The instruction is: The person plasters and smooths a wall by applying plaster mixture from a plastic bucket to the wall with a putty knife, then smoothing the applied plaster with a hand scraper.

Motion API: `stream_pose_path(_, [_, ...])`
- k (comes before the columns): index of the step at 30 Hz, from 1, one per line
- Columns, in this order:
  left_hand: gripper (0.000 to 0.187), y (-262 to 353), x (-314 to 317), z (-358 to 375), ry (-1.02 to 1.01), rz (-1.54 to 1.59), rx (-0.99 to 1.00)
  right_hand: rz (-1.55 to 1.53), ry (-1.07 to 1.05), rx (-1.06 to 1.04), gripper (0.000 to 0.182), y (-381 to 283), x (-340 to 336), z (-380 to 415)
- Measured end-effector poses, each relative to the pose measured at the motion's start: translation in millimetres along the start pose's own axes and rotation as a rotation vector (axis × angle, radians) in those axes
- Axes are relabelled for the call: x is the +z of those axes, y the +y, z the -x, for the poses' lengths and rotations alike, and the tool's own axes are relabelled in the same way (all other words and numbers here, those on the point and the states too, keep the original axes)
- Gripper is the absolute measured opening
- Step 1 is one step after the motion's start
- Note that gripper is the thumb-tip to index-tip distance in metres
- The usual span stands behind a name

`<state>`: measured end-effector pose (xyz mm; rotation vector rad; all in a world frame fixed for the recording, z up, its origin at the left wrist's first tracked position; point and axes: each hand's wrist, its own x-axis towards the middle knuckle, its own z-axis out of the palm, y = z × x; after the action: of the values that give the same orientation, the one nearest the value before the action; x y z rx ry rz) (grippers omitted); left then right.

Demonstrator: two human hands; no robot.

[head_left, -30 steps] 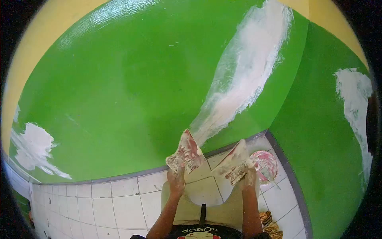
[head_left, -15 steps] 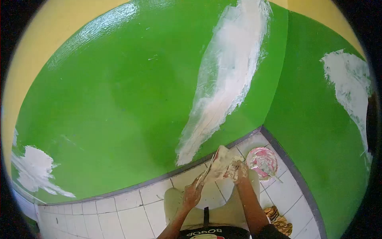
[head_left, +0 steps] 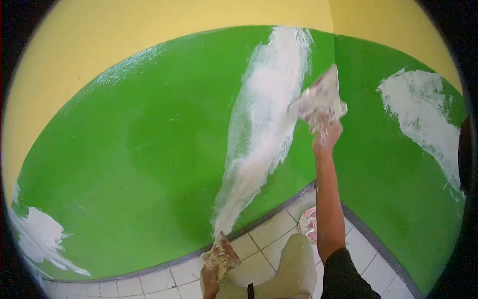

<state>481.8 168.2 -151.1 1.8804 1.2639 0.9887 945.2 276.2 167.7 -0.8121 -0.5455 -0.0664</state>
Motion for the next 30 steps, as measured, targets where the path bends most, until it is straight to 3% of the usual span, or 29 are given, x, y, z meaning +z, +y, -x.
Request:
stream_pose_path(2, [0.043,15,-8,-14,0.025,0.216,-0.084,0.319,-0.029,-0.352,0.017,-7,23,-50])
stream_pose_path(4, [0.043,26,-10,-23,0.033,0.379,-0.140,0.577,-0.053,-0.571,0.028,-34,51,-78])
stream_pose_path(5, [0.043,30,-10,-28,0.037,0.442,-0.162,0.574,-0.047,-0.585,0.028,-36,63,-93])
stream_pose_path(7, [0.043,35,-10,-34,0.034,0.509,-0.194,0.561,-0.076,-1.038,0.024,-33,82,-114])
stream_pose_path(8, [0.043,37,-11,-39,0.030,0.536,-0.209,0.561,-0.070,-1.046,0.024,-20,86,-117])
stream_pose_path(10, [0.043,38,-8,-40,0.024,0.571,-0.228,0.562,-0.343,-1.168,0.041,10,94,-111])
stream_pose_path(12, [0.043,39,-9,-45,0.018,0.596,-0.241,0.513,-0.418,-1.087,0.055,32,81,-70])
stream_pose_path(16, [0.044,43,-2,-49,0.004,0.643,-0.259,0.680,-0.664,-0.908,0.055,45,26,0])
stream_pose_path(19, [0.044,50,1,-56,-0.008,0.667,-0.260,0.467,-0.693,-0.908,0.048,30,8,-27])
stream_pose_path(21, [0.044,54,3,-58,-0.016,0.681,-0.255,0.497,-0.565,-0.998,0.042,-1,16,-63])
stream_pose_path(23, [0.044,58,5,-60,-0.025,0.692,-0.260,0.514,-0.462,-1.077,0.047,-37,39,-96])
stream_pose_path(25, [0.044,64,8,-64,-0.039,0.713,-0.281,0.574,-0.472,-1.223,0.067,-70,66,-114])
stream_pose_path(28, [0.045,68,16,-71,-0.054,0.731,-0.299,0.658,-0.527,-1.375,0.065,-64,94,-144])
stream_pose_path(30, [0.045,70,21,-73,-0.066,0.741,-0.312,0.723,-0.541,-1.339,0.056,-39,102,-151])
